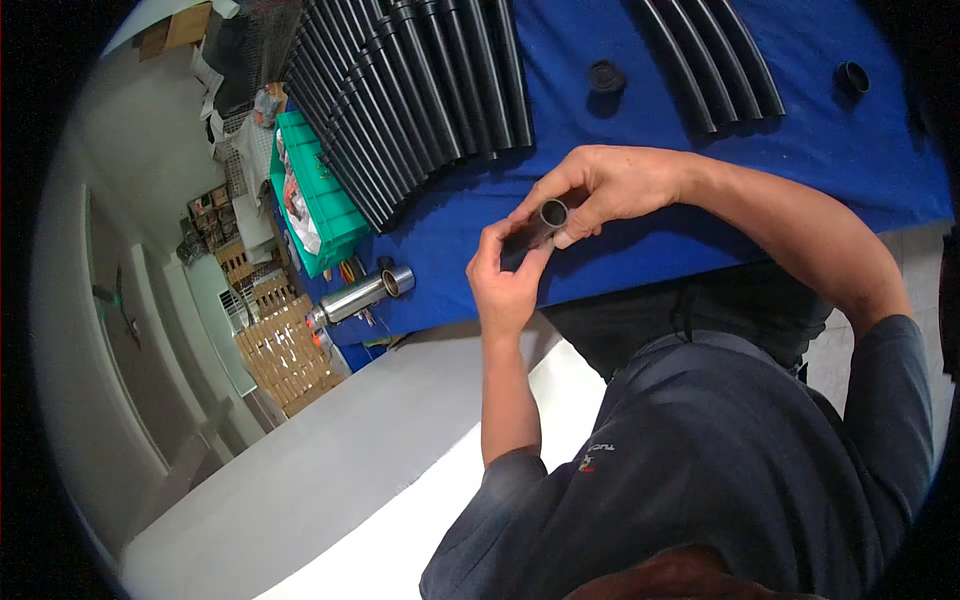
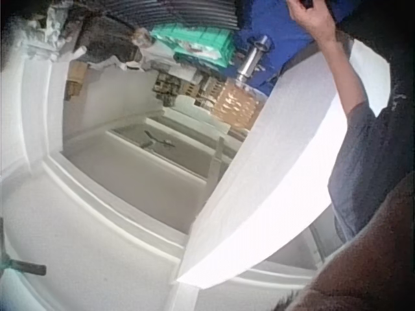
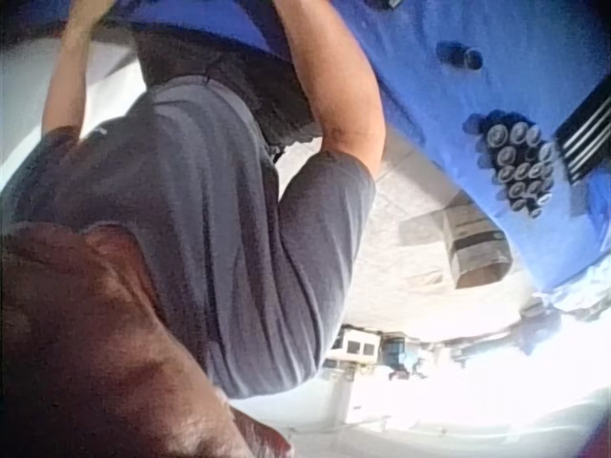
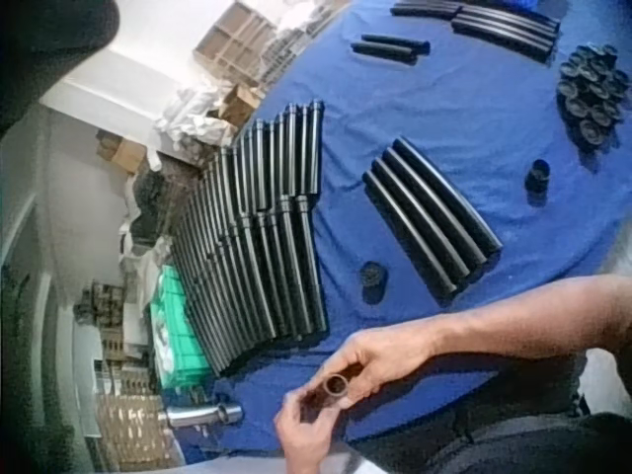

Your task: Manually assemble small black cylindrical parts with end caps.

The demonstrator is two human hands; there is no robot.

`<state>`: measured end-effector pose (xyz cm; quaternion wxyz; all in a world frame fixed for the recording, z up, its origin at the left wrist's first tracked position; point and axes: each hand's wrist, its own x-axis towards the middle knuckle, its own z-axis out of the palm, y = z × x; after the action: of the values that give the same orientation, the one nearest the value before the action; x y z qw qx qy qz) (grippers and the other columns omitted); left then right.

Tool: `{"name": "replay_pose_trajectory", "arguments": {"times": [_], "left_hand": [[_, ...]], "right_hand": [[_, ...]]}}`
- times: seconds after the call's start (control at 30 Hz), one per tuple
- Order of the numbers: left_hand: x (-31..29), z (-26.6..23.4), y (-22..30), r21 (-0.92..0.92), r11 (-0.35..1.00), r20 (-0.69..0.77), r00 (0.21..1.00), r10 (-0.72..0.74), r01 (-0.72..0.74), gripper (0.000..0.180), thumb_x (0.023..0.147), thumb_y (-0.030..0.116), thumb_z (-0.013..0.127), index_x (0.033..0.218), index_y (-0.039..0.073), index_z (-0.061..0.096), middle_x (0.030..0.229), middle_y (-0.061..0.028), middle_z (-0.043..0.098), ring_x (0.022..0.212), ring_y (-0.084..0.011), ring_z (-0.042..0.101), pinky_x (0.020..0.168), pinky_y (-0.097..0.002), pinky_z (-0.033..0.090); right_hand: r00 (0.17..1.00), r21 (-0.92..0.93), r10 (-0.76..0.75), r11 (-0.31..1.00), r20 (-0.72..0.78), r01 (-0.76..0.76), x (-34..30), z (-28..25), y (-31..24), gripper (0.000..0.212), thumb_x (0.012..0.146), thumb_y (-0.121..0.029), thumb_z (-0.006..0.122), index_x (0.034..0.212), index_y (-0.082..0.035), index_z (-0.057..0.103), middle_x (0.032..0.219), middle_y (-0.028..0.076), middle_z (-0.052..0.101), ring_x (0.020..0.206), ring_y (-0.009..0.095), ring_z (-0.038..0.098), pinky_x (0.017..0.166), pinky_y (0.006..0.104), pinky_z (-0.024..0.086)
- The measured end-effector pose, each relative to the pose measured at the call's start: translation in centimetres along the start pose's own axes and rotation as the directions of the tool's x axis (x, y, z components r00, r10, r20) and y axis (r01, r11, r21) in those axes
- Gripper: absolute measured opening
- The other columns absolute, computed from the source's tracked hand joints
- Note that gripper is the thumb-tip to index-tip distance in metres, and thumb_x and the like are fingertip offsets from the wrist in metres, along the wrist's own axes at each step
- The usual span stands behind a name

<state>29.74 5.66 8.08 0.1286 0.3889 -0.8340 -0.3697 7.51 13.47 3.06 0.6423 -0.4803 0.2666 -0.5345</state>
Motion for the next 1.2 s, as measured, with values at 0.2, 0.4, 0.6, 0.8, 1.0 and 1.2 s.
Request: {"name": "replay_pose_trajectory", "arguments": {"times": [0.2,0.4,0.6,0.8,1.0,1.2], "left_hand": [[-1.0,-1.9,0.2,-0.268,0.947,0.358,0.931,-0.073,0.177,0.034,0.082,0.017,0.078,0.105,-0.005,0.065,0.102,-0.006,0.058,0.092,-0.0143,0.059,0.08,-0.0274,0.048],[-1.2,-2.6,-0.3,-0.273,0.954,0.363,0.932,-0.02,0.127,0.04,0.084,0.016,0.078,0.114,-0.007,0.065,0.107,-0.0096,0.059,0.095,-0.0183,0.06,0.085,-0.0295,0.049],[-0.1,-2.4,-0.4,-0.112,0.993,0.219,0.974,0.051,-0.027,0.037,0.086,0.01,0.074,0.117,-0.008,0.063,0.115,-0.0104,0.061,0.103,-0.0187,0.06,0.091,-0.031,0.048],[3.4,-1.0,1.7,-0.083,0.969,-0.077,0.971,0.227,-0.234,0.035,0.083,0.001,0.072,0.118,0.0,0.067,0.129,-0.0154,0.06,0.119,-0.0244,0.059,0.101,-0.0348,0.047],[10.5,4.6,9.5,0.108,0.931,0.101,0.936,0.338,-0.348,0.042,0.083,0.018,0.075,0.121,0.002,0.065,0.124,-0.0167,0.063,0.107,-0.0306,0.065,0.089,-0.0368,0.054],[13.5,7.4,10.3,0.465,0.782,0.375,0.893,0.25,-0.415,0.046,0.08,0.027,0.072,0.118,0.002,0.065,0.115,-0.0197,0.067,0.105,-0.0389,0.064,0.092,-0.045,0.051]], "right_hand": [[0.997,0.067,0.03,0.997,0.077,-0.035,-0.3,-0.1,-0.1,0.043,0.085,-0.006,0.071,0.127,-0.003,0.065,0.077,0.002,0.063,0.065,0.009,0.052,0.062,0.0252,0.046],[0.989,0.023,0.034,0.999,0.147,-0.038,-0.1,-0.1,-0.4,0.042,0.083,-0.005,0.073,0.125,-0.002,0.066,0.079,0.001,0.064,0.067,0.009,0.055,0.063,0.0252,0.046],[0.998,-0.035,0.019,0.999,0.053,-0.017,-0.2,-0.1,0.5,0.04,0.082,-0.009,0.076,0.12,-0.001,0.066,0.084,0.001,0.064,0.074,0.01,0.057,0.067,0.026,0.047],[0.941,-0.364,-0.001,0.922,-0.338,-0.13,0.4,-0.1,0.5,0.028,0.088,-0.016,0.069,0.109,0.002,0.065,0.073,0.015,0.068,0.07,0.019,0.068,0.065,0.0362,0.05],[0.885,-0.536,-0.3,0.842,-0.357,0.069,0.5,-0.7,3.1,0.026,0.084,-0.01,0.067,0.106,0.002,0.064,0.089,0.02,0.069,0.084,0.032,0.069,0.076,0.0428,0.053],[0.887,-0.587,-0.381,0.792,-0.26,0.168,1.7,0.1,3.7,0.025,0.086,-0.006,0.061,0.11,0.001,0.064,0.102,0.022,0.068,0.099,0.034,0.065,0.086,0.0449,0.05]]}}
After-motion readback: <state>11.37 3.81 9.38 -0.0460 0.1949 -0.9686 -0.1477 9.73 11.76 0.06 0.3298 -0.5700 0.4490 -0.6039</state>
